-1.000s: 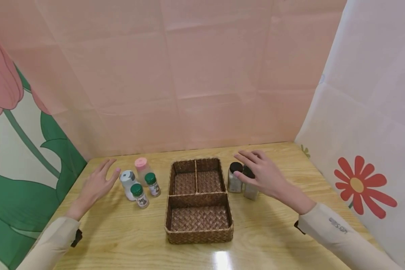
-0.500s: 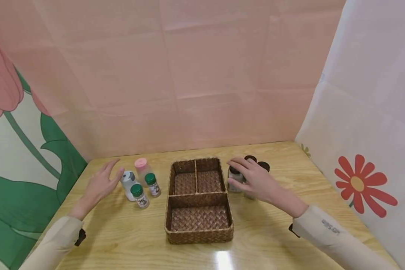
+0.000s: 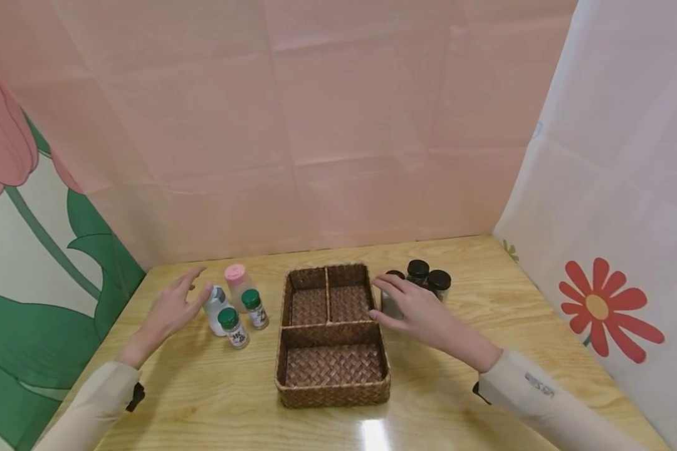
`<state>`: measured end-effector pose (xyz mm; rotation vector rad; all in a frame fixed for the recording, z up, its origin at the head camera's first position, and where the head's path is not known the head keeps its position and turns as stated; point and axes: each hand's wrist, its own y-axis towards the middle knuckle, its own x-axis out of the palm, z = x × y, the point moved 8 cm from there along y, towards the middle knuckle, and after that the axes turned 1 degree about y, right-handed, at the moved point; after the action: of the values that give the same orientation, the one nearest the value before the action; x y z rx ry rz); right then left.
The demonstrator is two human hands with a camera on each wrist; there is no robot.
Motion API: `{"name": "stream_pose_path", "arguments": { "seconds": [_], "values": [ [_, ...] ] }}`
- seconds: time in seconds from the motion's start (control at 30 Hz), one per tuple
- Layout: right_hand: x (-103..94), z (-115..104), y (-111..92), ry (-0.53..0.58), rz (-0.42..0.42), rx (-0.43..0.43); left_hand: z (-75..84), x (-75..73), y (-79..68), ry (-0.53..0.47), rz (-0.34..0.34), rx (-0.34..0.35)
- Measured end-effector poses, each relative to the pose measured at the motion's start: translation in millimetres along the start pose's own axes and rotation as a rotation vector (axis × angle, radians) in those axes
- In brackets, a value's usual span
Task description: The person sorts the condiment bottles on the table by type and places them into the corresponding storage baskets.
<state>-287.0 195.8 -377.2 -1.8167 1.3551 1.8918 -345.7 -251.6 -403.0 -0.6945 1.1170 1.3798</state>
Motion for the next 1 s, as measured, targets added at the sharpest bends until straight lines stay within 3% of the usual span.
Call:
{"name": "stream_pose_path", "arguments": {
  "seconds": [0.23,0.7,1.0],
  "values": [
    [3.5,-10,1,0.017,0.008,-0.022,1.8,0.5,-0.5,-0.005,0.000,0.016],
    [32.7,-2,-6,0.098,-0.128,0.067,6.4,1.1,-1.4,-0.017,0.023,0.068],
    [43.1,-4,-6,0.049,-0.144,0.067,5.5,4.3,-1.7,-0.011,0.004,0.062]
  ]
}}
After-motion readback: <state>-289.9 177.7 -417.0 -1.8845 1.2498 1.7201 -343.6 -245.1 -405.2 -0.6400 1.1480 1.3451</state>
